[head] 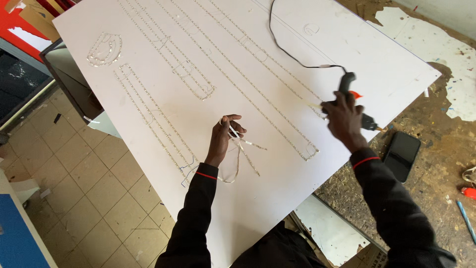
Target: The person uses a hot glue gun to apply adhesive along pre-drawn lines on a white board, then presses LED strip segments onto the glue. The person briefly uses a smartphone and repositions the board before continuing to attach more LED strips.
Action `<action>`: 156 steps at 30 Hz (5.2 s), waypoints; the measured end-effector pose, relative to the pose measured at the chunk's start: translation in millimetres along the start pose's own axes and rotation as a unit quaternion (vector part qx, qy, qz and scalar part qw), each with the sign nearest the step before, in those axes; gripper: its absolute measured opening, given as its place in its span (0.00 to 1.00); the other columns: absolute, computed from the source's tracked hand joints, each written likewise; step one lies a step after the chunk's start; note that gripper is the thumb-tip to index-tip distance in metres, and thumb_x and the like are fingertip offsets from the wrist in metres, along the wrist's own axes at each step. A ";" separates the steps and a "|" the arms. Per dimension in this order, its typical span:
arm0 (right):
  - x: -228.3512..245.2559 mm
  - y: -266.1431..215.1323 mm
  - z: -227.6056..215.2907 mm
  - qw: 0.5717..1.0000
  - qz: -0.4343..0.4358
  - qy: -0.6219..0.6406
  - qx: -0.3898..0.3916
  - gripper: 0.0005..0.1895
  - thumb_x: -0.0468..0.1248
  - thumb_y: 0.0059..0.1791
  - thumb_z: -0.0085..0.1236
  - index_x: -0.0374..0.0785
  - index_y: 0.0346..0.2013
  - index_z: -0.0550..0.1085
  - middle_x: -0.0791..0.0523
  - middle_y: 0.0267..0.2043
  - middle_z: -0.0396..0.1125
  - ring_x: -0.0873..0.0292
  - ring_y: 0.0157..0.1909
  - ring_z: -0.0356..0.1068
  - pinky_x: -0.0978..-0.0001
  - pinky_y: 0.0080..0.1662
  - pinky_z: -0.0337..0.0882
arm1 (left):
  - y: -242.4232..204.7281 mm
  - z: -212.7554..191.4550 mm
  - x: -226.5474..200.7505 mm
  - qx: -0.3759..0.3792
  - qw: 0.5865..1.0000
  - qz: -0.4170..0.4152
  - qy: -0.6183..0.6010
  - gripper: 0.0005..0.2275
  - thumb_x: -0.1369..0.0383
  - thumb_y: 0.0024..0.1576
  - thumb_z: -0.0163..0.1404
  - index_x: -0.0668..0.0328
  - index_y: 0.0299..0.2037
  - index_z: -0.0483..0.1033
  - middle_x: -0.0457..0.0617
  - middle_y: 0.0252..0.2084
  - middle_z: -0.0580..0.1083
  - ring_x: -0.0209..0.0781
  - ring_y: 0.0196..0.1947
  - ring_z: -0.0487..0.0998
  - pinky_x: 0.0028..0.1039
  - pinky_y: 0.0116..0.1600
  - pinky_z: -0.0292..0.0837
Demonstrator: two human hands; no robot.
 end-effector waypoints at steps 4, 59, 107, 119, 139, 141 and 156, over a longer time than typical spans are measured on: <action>-94.4 -9.8 -7.8 0.999 0.010 -0.051 0.002 0.32 0.37 0.49 0.74 0.55 0.69 0.81 0.47 0.82 0.62 0.33 0.77 0.60 0.21 0.61 0.75 | -0.3 23.5 8.6 0.014 0.998 -0.044 0.039 0.31 0.41 0.71 0.39 0.63 0.61 0.79 0.46 0.34 0.81 0.47 0.42 0.88 0.36 0.51 0.82; -127.6 -147.7 2.0 0.643 0.321 0.679 -0.150 0.09 0.36 0.67 0.53 0.50 0.43 0.75 0.58 0.56 0.77 0.63 0.46 0.80 0.70 0.49 0.80 | 56.8 4.9 -38.7 0.084 0.956 -0.041 0.277 0.16 0.54 0.67 0.55 0.58 0.37 0.86 0.38 0.24 0.64 0.30 0.24 0.64 0.25 0.34 0.63; -49.1 -163.6 49.8 0.792 0.227 0.567 0.003 0.13 0.36 0.64 0.65 0.32 0.59 0.84 0.39 0.46 0.80 0.44 0.49 0.80 0.52 0.50 0.81 | 70.2 37.8 13.2 -0.015 0.965 0.091 0.247 0.07 0.64 0.72 0.57 0.51 0.51 0.90 0.43 0.52 0.79 0.37 0.50 0.85 0.27 0.48 0.86; -160.0 -220.5 9.1 0.899 0.410 0.133 -0.074 0.49 0.58 0.54 0.75 0.34 0.79 0.67 0.32 0.78 0.51 0.22 0.78 0.49 0.12 0.64 0.61 | 46.2 103.1 35.1 0.127 0.903 0.175 0.372 0.17 0.82 0.62 0.53 0.61 0.58 0.87 0.64 0.69 0.77 0.68 0.72 0.74 0.54 0.80 0.64; -58.7 -191.8 46.1 0.506 0.259 0.823 -0.020 0.40 0.42 0.54 0.63 0.35 0.79 0.62 0.37 0.72 0.68 0.48 0.68 0.70 0.57 0.59 0.69 | 30.2 129.5 63.8 0.064 0.901 0.034 0.428 0.24 0.79 0.63 0.54 0.45 0.69 0.78 0.47 0.47 0.86 0.54 0.55 0.86 0.48 0.65 0.80; -45.0 -184.1 48.1 0.518 0.254 0.816 -0.018 0.40 0.40 0.53 0.65 0.36 0.79 0.63 0.36 0.72 0.68 0.46 0.68 0.70 0.55 0.59 0.68 | 18.7 141.7 55.0 0.054 0.915 0.085 0.390 0.15 0.72 0.68 0.52 0.50 0.63 0.81 0.53 0.48 0.85 0.59 0.55 0.85 0.49 0.63 0.80; 14.6 -154.9 -1.5 0.823 0.127 0.544 -0.105 0.31 0.41 0.60 0.67 0.32 0.76 0.71 0.34 0.81 0.58 0.29 0.77 0.63 0.45 0.68 0.74 | -22.9 238.7 112.1 0.132 0.920 -0.148 -0.337 0.35 0.34 0.76 0.38 0.57 0.72 0.77 0.63 0.70 0.78 0.54 0.63 0.84 0.44 0.67 0.81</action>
Point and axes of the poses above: each hand's wrist, its own y-axis towards the middle knuckle, its own z-axis out of the palm, x = y × z, the point moved 10 cm from there along y, towards the middle knuckle
